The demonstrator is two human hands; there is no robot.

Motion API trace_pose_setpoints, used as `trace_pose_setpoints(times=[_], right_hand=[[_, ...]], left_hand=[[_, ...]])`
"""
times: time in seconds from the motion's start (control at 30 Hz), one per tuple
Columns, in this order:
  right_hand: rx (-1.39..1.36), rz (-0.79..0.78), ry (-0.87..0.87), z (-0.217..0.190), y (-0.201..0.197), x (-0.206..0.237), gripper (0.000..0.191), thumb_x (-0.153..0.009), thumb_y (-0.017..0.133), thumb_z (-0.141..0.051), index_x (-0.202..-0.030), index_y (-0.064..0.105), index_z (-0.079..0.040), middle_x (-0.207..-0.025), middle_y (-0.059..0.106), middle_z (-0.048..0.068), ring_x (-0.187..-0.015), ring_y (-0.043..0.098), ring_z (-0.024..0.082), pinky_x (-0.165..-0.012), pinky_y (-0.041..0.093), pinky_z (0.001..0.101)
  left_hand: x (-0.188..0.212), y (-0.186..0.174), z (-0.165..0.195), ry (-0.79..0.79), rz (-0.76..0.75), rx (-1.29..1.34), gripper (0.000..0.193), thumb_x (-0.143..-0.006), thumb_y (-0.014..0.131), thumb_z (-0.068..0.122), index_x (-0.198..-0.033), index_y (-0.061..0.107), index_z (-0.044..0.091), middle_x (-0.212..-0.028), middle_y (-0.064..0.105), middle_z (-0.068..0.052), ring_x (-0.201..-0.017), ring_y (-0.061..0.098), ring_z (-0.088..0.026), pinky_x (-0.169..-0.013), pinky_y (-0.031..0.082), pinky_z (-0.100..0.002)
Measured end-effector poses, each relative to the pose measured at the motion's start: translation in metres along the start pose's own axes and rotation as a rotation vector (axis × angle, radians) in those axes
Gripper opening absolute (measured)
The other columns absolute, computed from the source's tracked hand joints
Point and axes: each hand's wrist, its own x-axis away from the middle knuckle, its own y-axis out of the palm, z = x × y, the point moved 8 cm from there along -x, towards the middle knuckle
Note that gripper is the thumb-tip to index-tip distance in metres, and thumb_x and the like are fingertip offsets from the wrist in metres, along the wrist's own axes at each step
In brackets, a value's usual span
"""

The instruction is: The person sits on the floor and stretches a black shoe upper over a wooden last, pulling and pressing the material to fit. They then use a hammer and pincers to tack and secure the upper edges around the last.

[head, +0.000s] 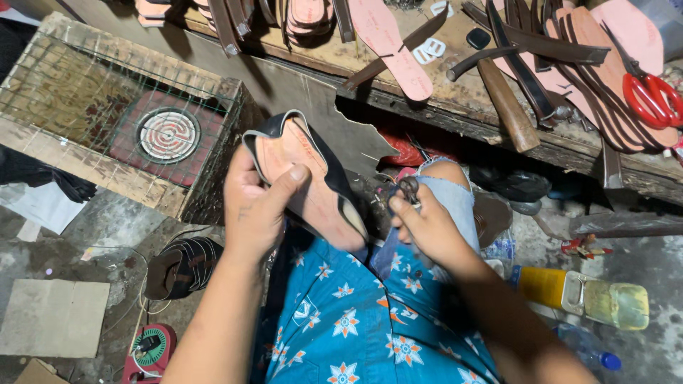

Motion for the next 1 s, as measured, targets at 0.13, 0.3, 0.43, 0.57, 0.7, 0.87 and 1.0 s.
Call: trace_pose_setpoints(times=[0.13, 0.3, 0.43, 0.57, 0.7, 0.87, 1.0], right_hand=[[0.092, -0.168, -0.344, -0.058, 0.008, 0.025, 0.075, -0.081, 0.078, -0.012, -0.146, 0.041, -0.002, -0.108, 0.06, 0.012, -0.098, 0.059, 0.015, -0.086, 0.049, 0.0289], [-0.352, -0.615, -0.155, -0.111, 0.041, 0.082, 0.068, -0.086, 0.054, -0.006, -0.153, 0.042, -0.003, -0.113, 0.066, 0.013, -0.098, 0.066, 0.02, -0.089, 0.054, 0.0328], [-0.174, -0.654, 0.056, -0.13, 0.047, 0.108, 0.067, -0.083, 0.056, -0.007, -0.149, 0.048, -0.002, -0.133, 0.065, 0.011, -0.1, 0.058, 0.018, -0.081, 0.051, 0.0344], [-0.31, -0.738, 0.117, -0.144, 0.043, 0.123, 0.077, -0.08, 0.056, -0.009, -0.155, 0.037, -0.008, -0.15, 0.054, 0.011, -0.125, 0.06, 0.019, -0.094, 0.054, 0.0381], [-0.381, -0.772, 0.207, -0.134, 0.031, 0.134, 0.073, -0.084, 0.06, -0.009, -0.153, 0.037, -0.002, -0.151, 0.056, 0.015, -0.132, 0.062, 0.026, -0.107, 0.051, 0.0376], [-0.346, -0.793, 0.269, -0.123, 0.009, 0.149, 0.053, -0.092, 0.066, -0.007, -0.142, 0.052, 0.003, -0.136, 0.071, 0.02, -0.12, 0.072, 0.029, -0.099, 0.056, 0.041], [-0.187, -0.706, 0.357, -0.11, -0.003, 0.157, 0.03, -0.092, 0.065, -0.012, -0.116, 0.066, 0.005, -0.108, 0.077, 0.014, -0.099, 0.071, 0.019, -0.084, 0.056, 0.035]], left_hand=[[0.004, 0.002, 0.028, 0.127, 0.011, -0.378, 0.047, -0.087, 0.079, 0.009, -0.128, 0.055, 0.003, -0.117, 0.063, -0.003, -0.109, 0.061, -0.013, -0.099, 0.051, -0.029], [0.015, 0.018, 0.054, 0.275, -0.113, -0.641, 0.046, -0.086, 0.075, 0.005, -0.13, 0.061, 0.003, -0.119, 0.063, -0.007, -0.113, 0.063, -0.017, -0.103, 0.05, -0.03], [0.019, 0.038, 0.049, 0.151, -0.244, -0.489, 0.042, -0.088, 0.073, 0.005, -0.129, 0.063, 0.004, -0.127, 0.071, -0.01, -0.115, 0.069, -0.019, -0.102, 0.054, -0.032], [0.029, 0.056, 0.054, 0.231, -0.345, -0.577, 0.041, -0.087, 0.074, 0.005, -0.126, 0.064, 0.004, -0.119, 0.073, -0.012, -0.108, 0.075, -0.023, -0.097, 0.058, -0.034], [0.037, 0.067, 0.061, 0.343, -0.433, -0.597, 0.041, -0.085, 0.076, 0.004, -0.124, 0.063, 0.005, -0.121, 0.072, -0.013, -0.112, 0.074, -0.029, -0.098, 0.058, -0.035], [0.046, 0.077, 0.059, 0.352, -0.569, -0.615, 0.042, -0.083, 0.074, 0.007, -0.125, 0.065, 0.007, -0.123, 0.071, -0.011, -0.119, 0.071, -0.03, -0.109, 0.052, -0.043], [0.054, 0.087, 0.051, 0.321, -0.689, -0.669, 0.047, -0.079, 0.073, 0.011, -0.125, 0.066, 0.009, -0.128, 0.07, -0.009, -0.124, 0.067, -0.032, -0.118, 0.045, -0.052]])
